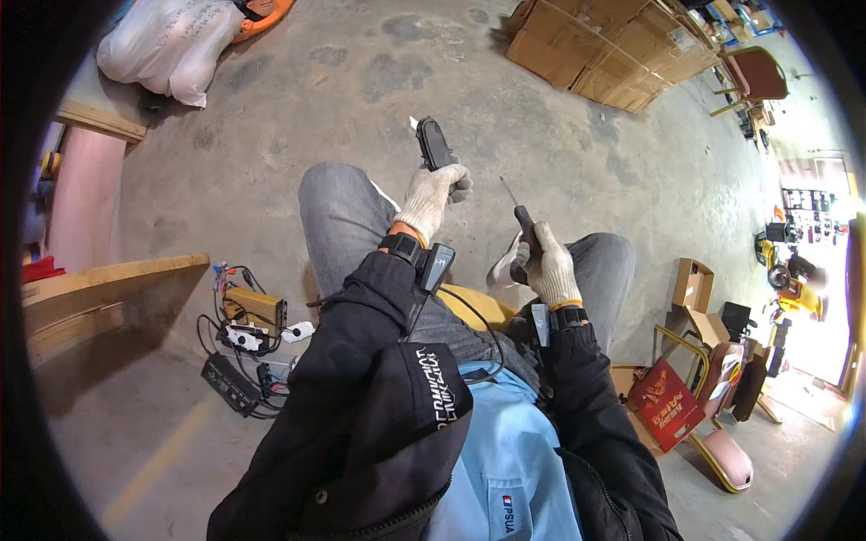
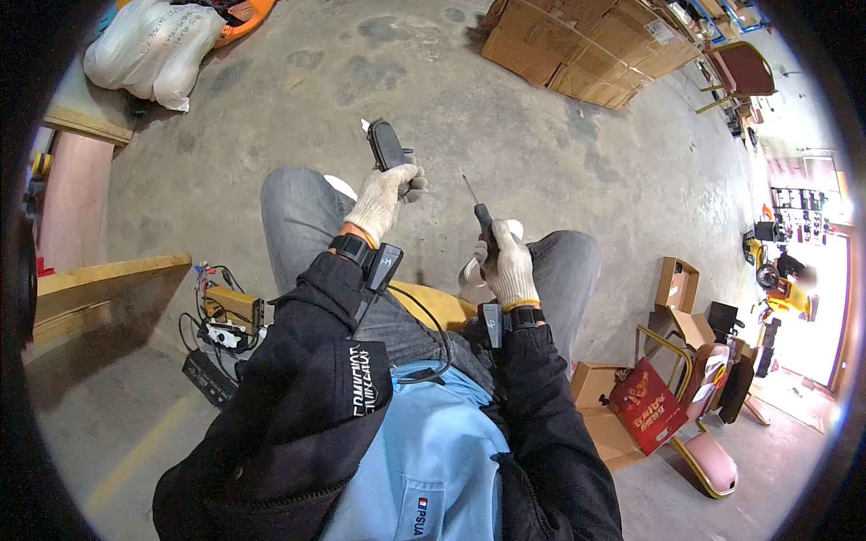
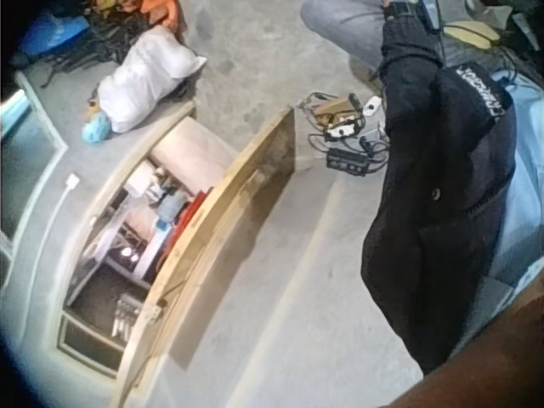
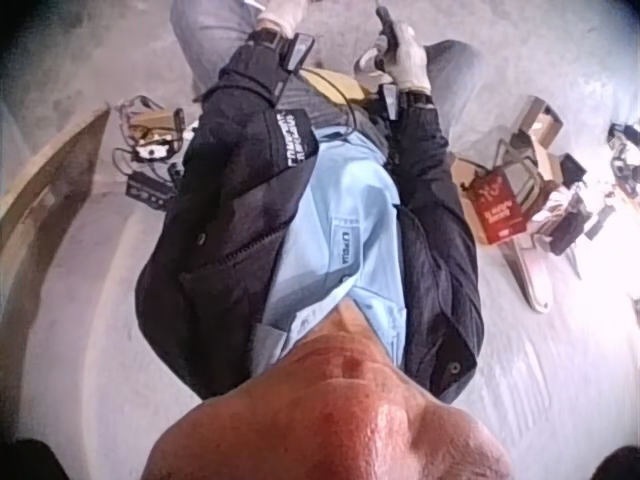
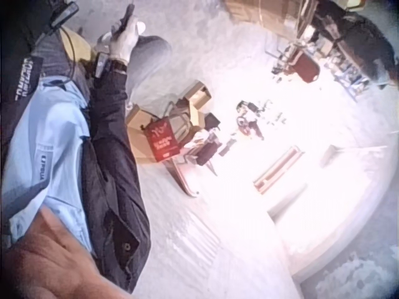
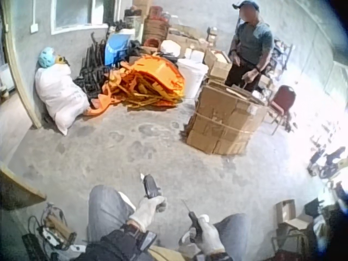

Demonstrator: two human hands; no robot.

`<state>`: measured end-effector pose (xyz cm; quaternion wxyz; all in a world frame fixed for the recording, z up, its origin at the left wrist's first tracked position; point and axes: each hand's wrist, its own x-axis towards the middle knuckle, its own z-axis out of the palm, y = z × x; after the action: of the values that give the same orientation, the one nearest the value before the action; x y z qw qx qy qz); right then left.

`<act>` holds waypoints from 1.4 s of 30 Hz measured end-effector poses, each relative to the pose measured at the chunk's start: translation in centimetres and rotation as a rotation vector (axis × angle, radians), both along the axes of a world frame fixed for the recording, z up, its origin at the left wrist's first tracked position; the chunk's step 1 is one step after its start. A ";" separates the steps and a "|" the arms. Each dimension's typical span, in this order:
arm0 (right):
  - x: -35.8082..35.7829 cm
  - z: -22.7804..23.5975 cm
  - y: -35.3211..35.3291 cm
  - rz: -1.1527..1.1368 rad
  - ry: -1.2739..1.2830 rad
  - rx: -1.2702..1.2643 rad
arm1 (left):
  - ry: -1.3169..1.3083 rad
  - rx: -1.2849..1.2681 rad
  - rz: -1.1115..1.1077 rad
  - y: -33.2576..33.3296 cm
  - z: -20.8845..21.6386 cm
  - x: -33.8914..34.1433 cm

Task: The recorder uses a screwdriver to remove screws and disassemble a small electronic component held in their gloved hand.

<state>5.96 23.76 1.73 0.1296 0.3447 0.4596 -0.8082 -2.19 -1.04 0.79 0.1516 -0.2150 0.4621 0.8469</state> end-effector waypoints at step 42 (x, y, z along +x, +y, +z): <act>-1.3 3.9 5.1 0.215 0.221 0.223 | -0.182 0.707 -0.174 -1.4 -0.7 1.2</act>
<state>4.68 28.90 5.66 0.1249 0.2147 0.5921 -0.7666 -1.00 -2.48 0.06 0.3283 -0.1836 0.1425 0.9155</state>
